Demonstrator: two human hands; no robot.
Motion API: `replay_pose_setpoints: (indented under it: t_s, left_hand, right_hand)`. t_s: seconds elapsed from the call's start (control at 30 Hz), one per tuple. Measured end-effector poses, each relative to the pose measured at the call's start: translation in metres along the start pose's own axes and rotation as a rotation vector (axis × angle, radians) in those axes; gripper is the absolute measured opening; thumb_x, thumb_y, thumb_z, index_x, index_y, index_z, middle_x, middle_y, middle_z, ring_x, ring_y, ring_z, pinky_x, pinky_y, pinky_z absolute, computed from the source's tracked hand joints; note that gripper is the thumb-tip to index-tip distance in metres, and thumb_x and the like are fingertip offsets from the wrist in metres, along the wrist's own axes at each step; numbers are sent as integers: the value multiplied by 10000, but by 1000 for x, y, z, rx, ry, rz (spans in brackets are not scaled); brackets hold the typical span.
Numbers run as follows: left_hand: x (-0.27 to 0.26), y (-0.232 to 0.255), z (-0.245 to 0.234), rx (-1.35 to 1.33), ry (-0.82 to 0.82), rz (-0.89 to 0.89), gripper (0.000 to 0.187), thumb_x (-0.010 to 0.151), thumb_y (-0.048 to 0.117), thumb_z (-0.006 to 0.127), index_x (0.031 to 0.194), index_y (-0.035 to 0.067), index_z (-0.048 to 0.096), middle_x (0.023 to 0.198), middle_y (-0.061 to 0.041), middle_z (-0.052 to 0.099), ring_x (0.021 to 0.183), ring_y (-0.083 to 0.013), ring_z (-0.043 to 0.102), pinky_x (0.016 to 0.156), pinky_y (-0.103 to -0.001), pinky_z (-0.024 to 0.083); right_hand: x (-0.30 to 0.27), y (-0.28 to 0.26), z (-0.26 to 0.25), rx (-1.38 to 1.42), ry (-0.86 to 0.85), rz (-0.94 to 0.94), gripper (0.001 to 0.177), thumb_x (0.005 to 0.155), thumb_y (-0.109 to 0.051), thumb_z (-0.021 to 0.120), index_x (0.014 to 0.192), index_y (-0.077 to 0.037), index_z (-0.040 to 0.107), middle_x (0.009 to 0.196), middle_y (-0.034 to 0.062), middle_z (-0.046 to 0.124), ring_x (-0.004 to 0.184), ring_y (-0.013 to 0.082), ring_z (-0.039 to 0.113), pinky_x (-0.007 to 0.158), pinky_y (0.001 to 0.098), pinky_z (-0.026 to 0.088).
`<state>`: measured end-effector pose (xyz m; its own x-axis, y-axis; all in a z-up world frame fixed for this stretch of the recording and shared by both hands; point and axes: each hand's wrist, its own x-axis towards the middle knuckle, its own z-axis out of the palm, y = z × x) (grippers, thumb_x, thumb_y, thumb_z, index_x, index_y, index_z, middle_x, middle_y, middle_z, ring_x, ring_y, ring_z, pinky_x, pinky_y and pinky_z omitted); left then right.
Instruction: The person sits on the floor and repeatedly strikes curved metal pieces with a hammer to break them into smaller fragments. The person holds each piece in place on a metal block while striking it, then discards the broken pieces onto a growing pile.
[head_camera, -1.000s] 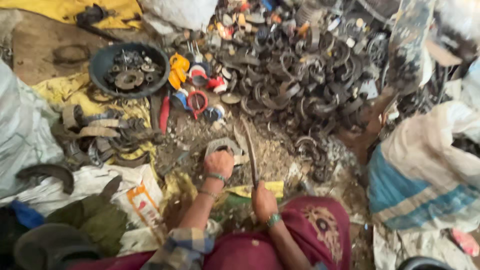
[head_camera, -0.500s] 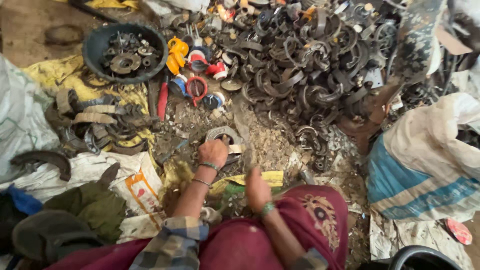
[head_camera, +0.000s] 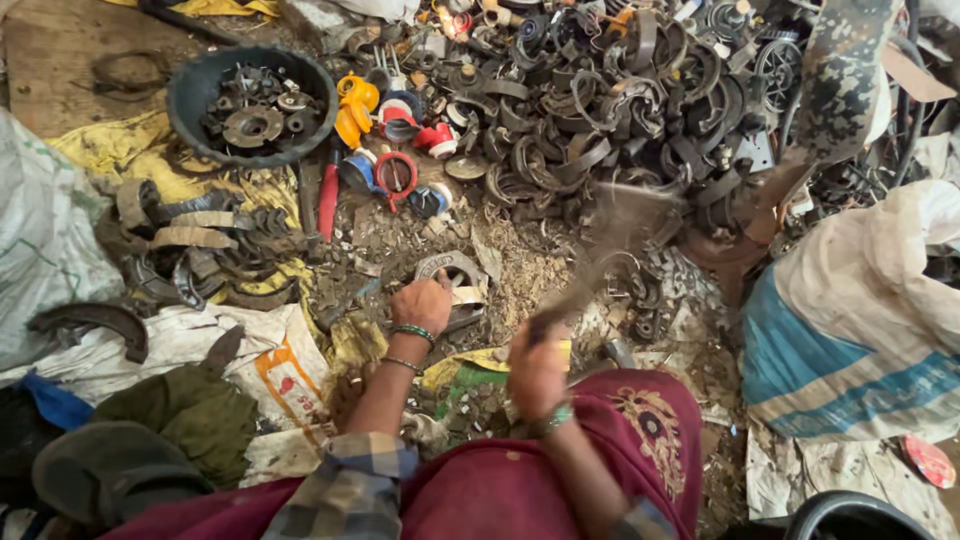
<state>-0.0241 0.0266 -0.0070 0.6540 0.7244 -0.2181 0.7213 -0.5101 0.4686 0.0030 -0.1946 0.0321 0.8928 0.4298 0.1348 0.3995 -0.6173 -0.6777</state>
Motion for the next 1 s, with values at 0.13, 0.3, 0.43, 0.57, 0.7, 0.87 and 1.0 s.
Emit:
replay_pose_setpoints:
  t_s: [0.13, 0.3, 0.43, 0.57, 0.7, 0.87, 1.0]
  left_hand:
    - [-4, -1, -7, -13, 43, -17, 696, 1041, 516, 320, 884, 41, 805, 941, -244, 748, 906, -429, 733, 835, -531, 578]
    - [-5, -2, 4, -13, -5, -16, 733, 1090, 502, 291, 865, 24, 800, 931, -250, 753, 899, -430, 742, 825, -527, 589]
    - [6, 2, 6, -26, -2, -35, 706, 1057, 524, 325, 878, 24, 790, 937, -258, 746, 907, -435, 737, 827, -521, 586]
    - [4, -3, 13, -33, 21, -4, 709, 1062, 512, 318, 868, 21, 791, 941, -253, 747, 904, -438, 740, 828, -525, 585]
    - [6, -6, -1, -107, 76, -51, 691, 1025, 516, 342, 865, 22, 797, 939, -269, 730, 912, -467, 710, 844, -545, 554]
    - [0, -17, 9, -43, -33, -66, 754, 1083, 526, 283, 873, 11, 792, 909, -249, 762, 886, -428, 750, 810, -530, 598]
    - [7, -11, 11, -62, 60, -27, 716, 1064, 516, 299, 894, 36, 802, 941, -261, 745, 912, -448, 730, 860, -538, 567]
  right_hand:
    - [-13, 21, 30, -411, -319, -115, 276, 991, -193, 549, 1178, -9, 462, 787, 281, 710, 674, 433, 685, 553, 546, 510]
    - [-10, -7, -18, -87, -42, -93, 327, 1017, -302, 546, 1174, -22, 487, 718, 204, 707, 578, 359, 668, 486, 495, 532]
    - [2, -20, -41, 348, 221, -202, 306, 1018, -291, 535, 1112, -5, 486, 694, 136, 677, 534, 281, 647, 466, 449, 537]
    - [-5, 9, 9, -17, -13, -5, 300, 998, -261, 548, 1133, -1, 484, 739, 211, 684, 631, 383, 657, 557, 524, 525]
    - [-17, 23, 31, -334, -329, -54, 304, 979, -230, 562, 1155, 4, 481, 785, 286, 691, 729, 485, 666, 649, 599, 513]
    - [-10, -4, -22, 14, 4, -77, 347, 1007, -321, 528, 1166, -14, 493, 752, 255, 702, 629, 444, 682, 531, 548, 527]
    - [-3, -19, -30, 252, 273, -257, 343, 1043, -356, 506, 1092, -17, 518, 691, 216, 689, 540, 367, 688, 476, 476, 552]
